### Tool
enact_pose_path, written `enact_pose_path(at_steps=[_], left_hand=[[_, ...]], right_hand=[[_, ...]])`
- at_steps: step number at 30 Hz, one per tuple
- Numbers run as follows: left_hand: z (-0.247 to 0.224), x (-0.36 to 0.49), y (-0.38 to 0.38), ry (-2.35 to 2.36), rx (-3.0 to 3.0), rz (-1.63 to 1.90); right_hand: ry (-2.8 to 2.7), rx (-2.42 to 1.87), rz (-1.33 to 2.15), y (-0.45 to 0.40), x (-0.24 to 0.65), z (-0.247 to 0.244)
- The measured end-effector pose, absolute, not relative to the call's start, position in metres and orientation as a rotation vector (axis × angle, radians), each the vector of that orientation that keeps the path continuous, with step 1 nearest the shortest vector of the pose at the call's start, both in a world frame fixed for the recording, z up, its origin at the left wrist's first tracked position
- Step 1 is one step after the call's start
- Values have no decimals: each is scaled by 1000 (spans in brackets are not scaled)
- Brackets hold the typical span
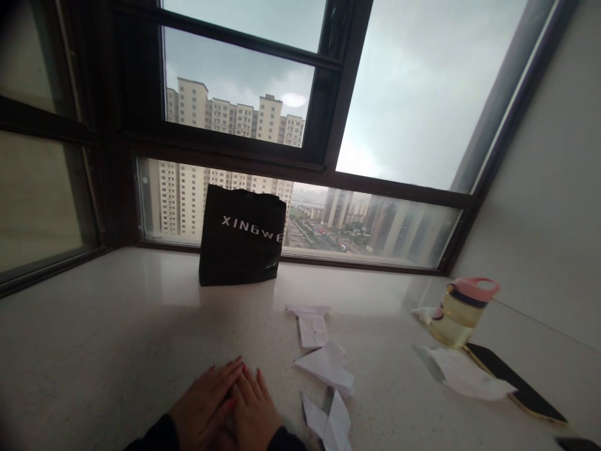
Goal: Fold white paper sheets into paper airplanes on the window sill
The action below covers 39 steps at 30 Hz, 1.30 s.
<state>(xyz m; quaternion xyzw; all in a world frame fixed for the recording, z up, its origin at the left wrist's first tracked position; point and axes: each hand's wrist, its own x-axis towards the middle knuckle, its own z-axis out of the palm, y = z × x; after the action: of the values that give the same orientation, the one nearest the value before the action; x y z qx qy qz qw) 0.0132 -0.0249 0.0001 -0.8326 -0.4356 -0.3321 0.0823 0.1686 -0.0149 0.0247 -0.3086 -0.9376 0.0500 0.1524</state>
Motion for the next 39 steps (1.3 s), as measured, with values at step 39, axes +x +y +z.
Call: enact_pose_path(at_steps=[39], left_hand=[[13,19,-38,-1474,-2498,-910]], right_hand=[[-2710,-886,232,-15,169,31]])
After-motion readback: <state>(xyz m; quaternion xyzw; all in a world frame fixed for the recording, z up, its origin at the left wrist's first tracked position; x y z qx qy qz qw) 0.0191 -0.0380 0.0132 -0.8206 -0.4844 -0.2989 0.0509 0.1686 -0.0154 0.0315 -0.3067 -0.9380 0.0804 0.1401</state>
